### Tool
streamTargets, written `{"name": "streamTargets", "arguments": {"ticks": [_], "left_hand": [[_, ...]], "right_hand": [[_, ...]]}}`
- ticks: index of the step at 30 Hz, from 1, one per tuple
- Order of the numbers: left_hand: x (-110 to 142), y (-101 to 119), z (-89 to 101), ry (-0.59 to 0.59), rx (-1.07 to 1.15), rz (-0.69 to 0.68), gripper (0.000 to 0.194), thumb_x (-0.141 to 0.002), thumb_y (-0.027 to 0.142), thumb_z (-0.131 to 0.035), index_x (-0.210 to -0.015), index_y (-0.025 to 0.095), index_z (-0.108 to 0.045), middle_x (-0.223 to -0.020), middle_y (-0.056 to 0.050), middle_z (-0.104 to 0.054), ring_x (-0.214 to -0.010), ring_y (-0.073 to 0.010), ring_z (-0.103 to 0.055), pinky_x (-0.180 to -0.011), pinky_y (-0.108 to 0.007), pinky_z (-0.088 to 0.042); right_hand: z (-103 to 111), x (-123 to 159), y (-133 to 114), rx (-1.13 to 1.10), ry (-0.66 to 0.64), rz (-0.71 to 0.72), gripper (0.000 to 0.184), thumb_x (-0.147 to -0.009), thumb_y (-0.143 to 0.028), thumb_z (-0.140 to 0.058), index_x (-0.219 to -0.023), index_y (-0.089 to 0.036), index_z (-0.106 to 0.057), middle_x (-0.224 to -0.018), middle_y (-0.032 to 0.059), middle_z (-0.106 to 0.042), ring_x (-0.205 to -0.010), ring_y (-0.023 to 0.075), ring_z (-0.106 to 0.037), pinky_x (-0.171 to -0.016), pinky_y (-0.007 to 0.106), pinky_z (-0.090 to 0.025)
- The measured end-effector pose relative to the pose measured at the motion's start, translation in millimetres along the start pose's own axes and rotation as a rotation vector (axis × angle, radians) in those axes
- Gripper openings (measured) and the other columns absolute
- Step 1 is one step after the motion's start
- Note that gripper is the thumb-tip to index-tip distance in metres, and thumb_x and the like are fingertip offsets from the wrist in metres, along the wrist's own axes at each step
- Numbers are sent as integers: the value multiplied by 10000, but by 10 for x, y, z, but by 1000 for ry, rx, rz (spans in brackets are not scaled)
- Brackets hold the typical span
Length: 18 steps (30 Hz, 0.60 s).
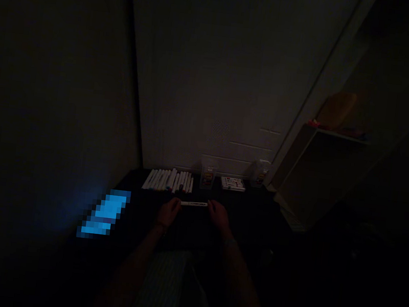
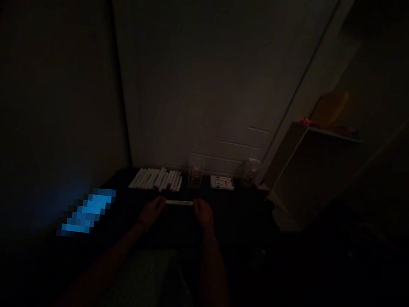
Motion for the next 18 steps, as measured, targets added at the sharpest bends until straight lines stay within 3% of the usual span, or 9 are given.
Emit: {"name": "streamTargets", "arguments": {"ticks": [18], "left_hand": [[19, 78, 28, 7, -2, 8, 282, -789, 389, -346, -833, 191, -543, -712, 4, -641, -674, -134, -582, -644, -226, -415]], "right_hand": [[-13, -12, 11, 22, -18, -7, 367, -887, -407, -257, -894, -214, -569, -885, 27, -605, -827, 122, -535, -728, 201, -355]]}}
Point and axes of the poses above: each hand's wrist, its own x-axis away from the middle knuckle, its own z-axis out of the back of the hand, y = z × x, the point moved 2 cm from there along -x, towards the middle knuckle
